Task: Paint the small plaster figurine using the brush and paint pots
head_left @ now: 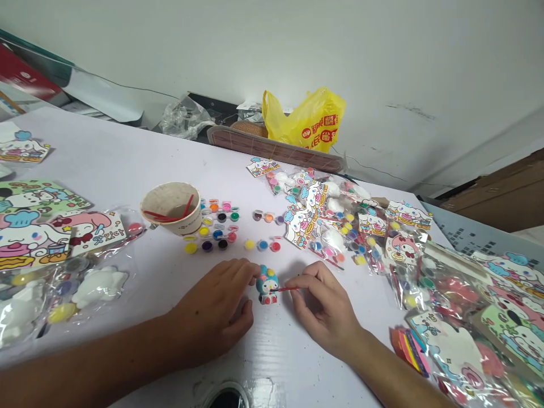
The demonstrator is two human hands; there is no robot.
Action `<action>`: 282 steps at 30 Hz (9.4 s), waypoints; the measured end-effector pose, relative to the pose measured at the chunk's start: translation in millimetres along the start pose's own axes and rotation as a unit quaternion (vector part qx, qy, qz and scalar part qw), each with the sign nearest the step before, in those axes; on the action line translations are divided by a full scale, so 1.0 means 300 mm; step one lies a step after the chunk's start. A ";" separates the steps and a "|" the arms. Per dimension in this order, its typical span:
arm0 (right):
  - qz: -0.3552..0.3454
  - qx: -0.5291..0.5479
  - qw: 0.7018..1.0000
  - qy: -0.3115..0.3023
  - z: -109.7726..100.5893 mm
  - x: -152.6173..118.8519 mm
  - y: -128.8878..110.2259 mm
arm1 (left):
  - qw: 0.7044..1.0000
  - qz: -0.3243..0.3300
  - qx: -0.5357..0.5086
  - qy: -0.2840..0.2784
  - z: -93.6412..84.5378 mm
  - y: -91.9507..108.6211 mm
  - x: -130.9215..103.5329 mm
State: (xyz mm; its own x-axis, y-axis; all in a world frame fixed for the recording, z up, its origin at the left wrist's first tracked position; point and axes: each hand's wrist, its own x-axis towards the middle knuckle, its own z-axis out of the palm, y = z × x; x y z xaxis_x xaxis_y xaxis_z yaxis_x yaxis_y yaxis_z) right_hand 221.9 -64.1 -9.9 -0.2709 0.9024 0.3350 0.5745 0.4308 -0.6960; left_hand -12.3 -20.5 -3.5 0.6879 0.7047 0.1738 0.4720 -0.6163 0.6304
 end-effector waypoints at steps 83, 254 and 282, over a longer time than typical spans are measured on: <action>-0.029 0.028 0.998 0.057 -0.006 0.011 -0.009 | 1.000 0.008 0.024 0.012 0.019 -0.022 -0.004; 0.094 0.047 0.991 0.088 0.000 0.032 0.027 | 0.993 -0.038 0.105 -0.037 -0.003 0.003 0.019; 0.087 0.048 0.990 0.096 -0.006 0.028 0.027 | 0.999 0.016 -0.020 -0.019 -0.049 -0.030 0.044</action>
State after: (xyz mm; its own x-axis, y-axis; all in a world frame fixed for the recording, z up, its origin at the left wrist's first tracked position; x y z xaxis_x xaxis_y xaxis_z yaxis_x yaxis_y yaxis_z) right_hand 225.7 -53.0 -11.7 -0.0166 0.9495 0.3133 0.5209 0.2757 -0.8079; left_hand -15.6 -0.6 4.4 0.7235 0.6703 0.1651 0.4278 -0.6229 0.6549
